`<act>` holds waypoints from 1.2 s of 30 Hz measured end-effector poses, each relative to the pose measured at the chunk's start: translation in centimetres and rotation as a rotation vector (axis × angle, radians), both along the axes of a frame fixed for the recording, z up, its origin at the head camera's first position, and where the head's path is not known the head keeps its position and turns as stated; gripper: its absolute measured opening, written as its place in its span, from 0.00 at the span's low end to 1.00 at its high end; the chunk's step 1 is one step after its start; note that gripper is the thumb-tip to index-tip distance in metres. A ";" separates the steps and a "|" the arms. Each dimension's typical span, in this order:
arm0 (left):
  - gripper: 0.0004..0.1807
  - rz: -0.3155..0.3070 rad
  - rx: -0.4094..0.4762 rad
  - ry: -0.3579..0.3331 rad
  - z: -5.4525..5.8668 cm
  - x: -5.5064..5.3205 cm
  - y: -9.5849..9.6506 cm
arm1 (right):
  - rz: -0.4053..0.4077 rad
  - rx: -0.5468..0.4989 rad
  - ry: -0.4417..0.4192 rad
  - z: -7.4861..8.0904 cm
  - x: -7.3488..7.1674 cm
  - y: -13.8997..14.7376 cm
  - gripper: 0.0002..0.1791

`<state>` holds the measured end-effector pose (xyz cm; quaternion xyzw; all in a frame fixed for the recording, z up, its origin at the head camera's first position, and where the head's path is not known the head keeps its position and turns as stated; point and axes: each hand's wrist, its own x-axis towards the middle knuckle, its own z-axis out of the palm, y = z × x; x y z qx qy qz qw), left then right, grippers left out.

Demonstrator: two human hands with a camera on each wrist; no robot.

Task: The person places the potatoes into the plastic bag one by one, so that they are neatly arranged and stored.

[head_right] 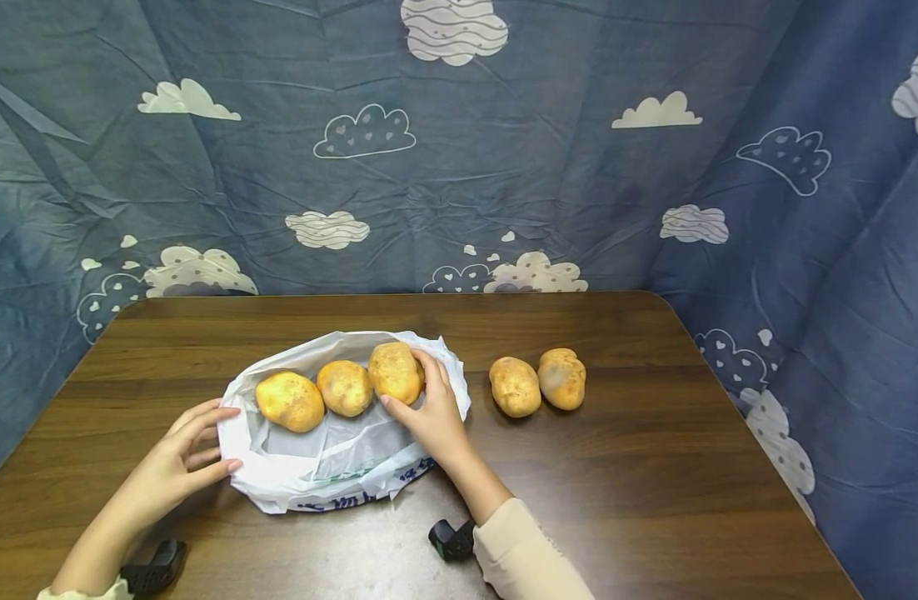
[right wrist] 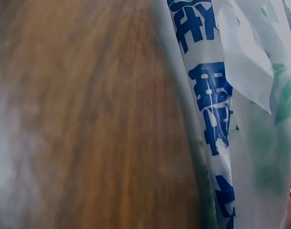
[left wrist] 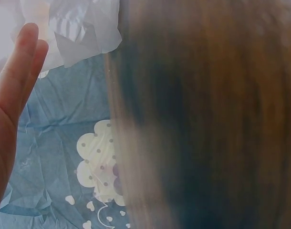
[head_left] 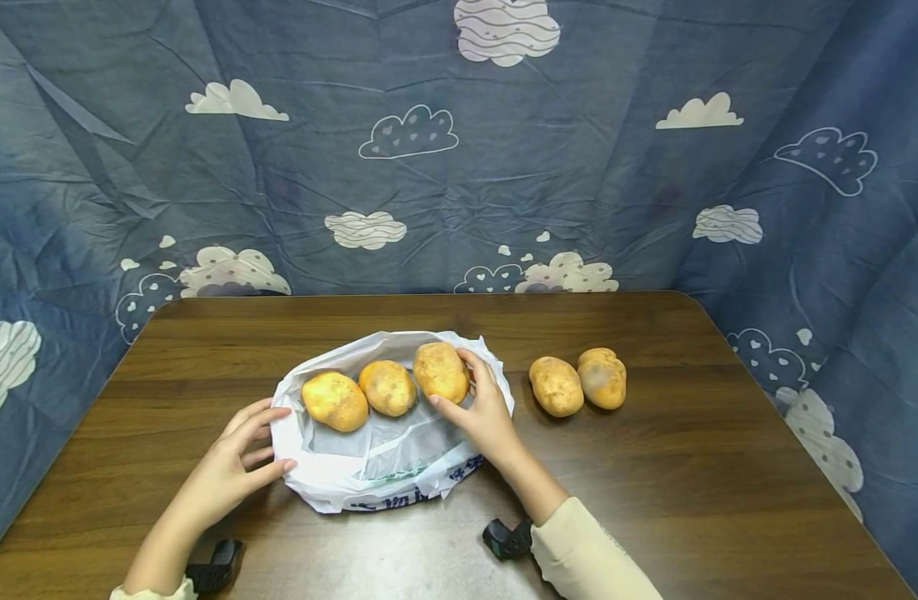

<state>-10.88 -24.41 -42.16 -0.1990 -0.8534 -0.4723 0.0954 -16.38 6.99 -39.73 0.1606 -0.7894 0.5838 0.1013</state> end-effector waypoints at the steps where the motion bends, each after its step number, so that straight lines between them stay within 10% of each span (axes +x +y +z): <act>1: 0.32 0.001 0.000 -0.001 0.0 0.0 0.0 | 0.000 -0.005 -0.002 -0.1 -0.1 -0.1 0.36; 18: 0.31 0.003 -0.012 -0.007 0.2 0.1 0.1 | -0.047 -0.003 -0.036 -4.1 -2.5 -0.7 0.35; 36: 0.31 -0.006 -0.008 -0.023 0.2 0.1 0.1 | -0.146 0.083 -0.044 -4.4 -2.5 -0.6 0.32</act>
